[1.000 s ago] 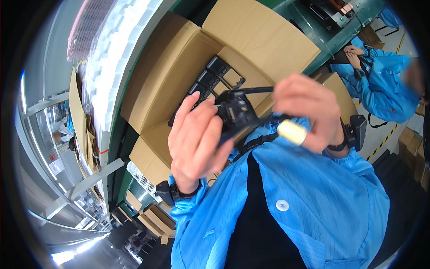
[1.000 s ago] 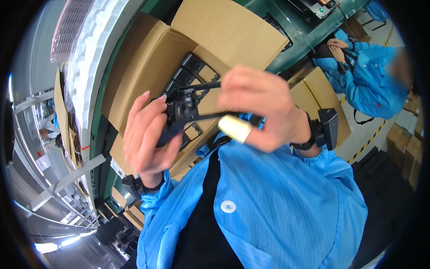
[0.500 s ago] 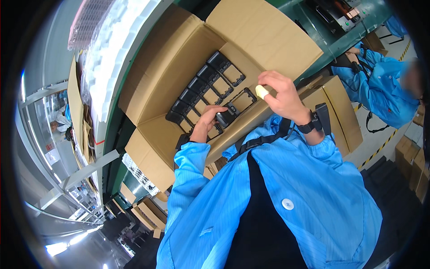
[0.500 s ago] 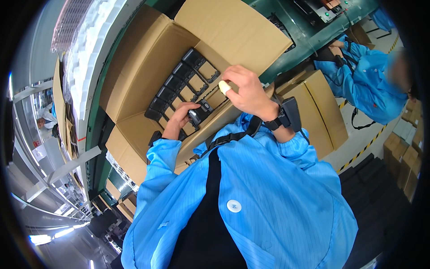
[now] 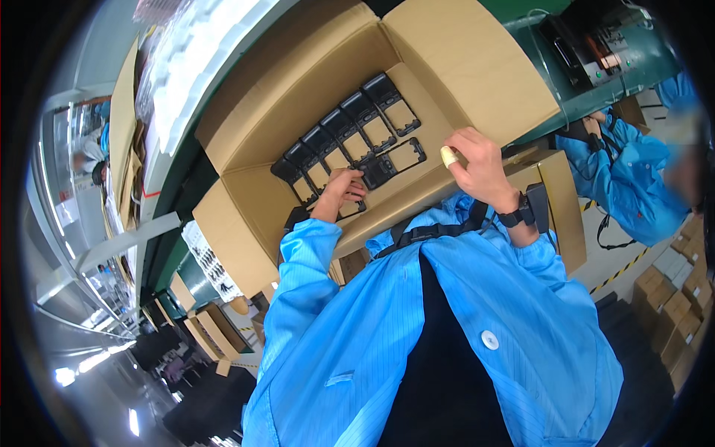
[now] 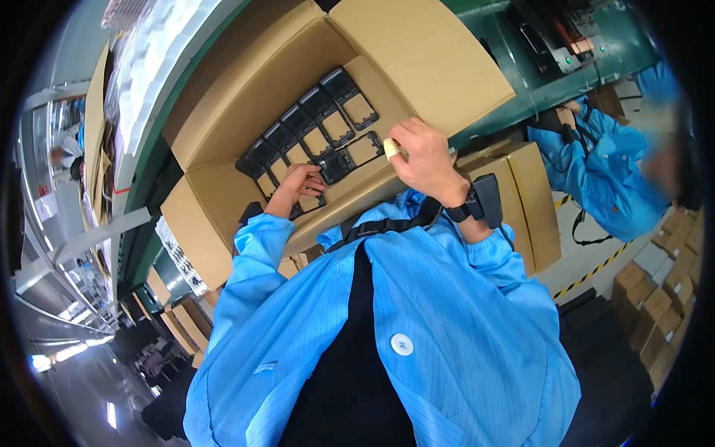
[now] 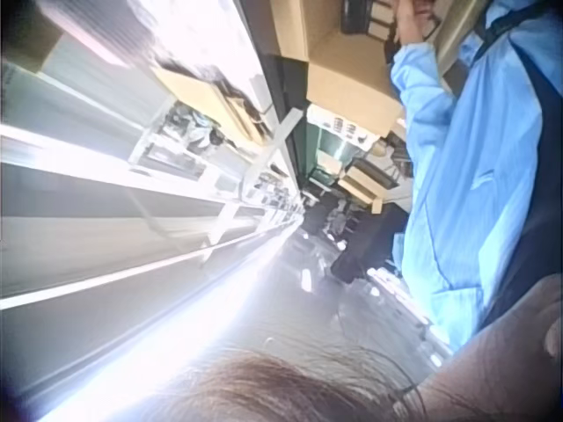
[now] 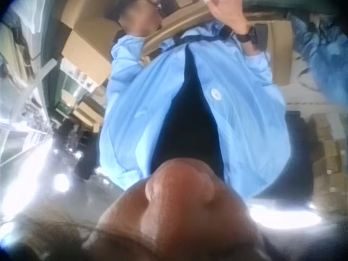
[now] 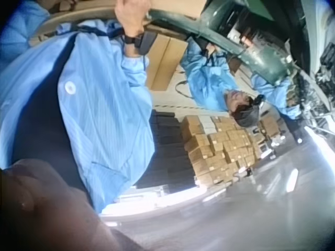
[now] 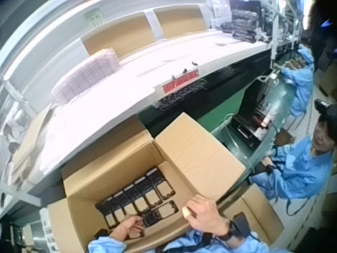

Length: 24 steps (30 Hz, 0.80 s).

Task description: Packing black plastic electronic housing components into a cardboard box on an assembly line.

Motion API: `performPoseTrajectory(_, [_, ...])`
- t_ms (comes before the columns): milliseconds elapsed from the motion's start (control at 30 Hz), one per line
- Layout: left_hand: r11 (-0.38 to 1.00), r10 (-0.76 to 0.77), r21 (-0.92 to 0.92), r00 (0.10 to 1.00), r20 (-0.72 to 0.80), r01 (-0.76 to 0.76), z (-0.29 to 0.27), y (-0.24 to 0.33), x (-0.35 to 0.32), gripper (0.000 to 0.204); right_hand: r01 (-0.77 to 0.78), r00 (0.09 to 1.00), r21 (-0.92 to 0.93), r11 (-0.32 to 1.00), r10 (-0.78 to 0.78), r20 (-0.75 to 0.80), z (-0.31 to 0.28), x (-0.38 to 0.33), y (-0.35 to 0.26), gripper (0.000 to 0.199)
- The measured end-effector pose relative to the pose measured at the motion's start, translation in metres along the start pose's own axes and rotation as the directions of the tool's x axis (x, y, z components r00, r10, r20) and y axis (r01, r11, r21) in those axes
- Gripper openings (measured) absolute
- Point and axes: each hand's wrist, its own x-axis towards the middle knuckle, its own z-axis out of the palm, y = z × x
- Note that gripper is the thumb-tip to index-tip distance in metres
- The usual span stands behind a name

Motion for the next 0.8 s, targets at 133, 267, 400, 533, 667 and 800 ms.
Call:
performPoseTrajectory(133, [0.98,0.111,0.179,0.985,-0.131,-0.087,-0.008,0.004,-0.042,0.03,0.04,0.997,-0.092,0.995,-0.033,0.075,0.007,0.001,0.0,0.01])
performPoseTrajectory(267, [0.905,0.394,0.215,0.913,-0.102,-0.367,-0.015,0.016,-0.104,0.029,0.111,0.982,-0.226,0.968,-0.072,0.176,0.007,0.0,0.0,0.011])
performPoseTrajectory(400, [0.624,0.774,0.4,0.46,-0.435,-0.672,-0.028,0.024,-0.183,0.014,0.073,0.983,-0.276,0.958,-0.023,0.182,0.003,-0.004,0.0,0.013])
performPoseTrajectory(533, [0.619,0.743,0.694,-0.015,-0.67,-0.368,-0.114,-0.032,-0.183,0.038,0.049,0.988,-0.352,0.935,0.006,0.154,0.012,-0.005,-0.003,0.012])
performPoseTrajectory(667, [0.846,0.53,0.462,0.322,-0.785,-0.267,-0.132,-0.085,-0.156,0.06,0.046,0.997,-0.376,0.925,-0.017,0.08,0.024,-0.008,0.002,0.014])
performPoseTrajectory(800, [0.735,0.621,0.242,0.485,-0.616,-0.633,-0.153,-0.105,-0.144,0.057,0.035,0.999,-0.408,0.912,-0.029,0.019,0.017,-0.009,-0.001,0.015])
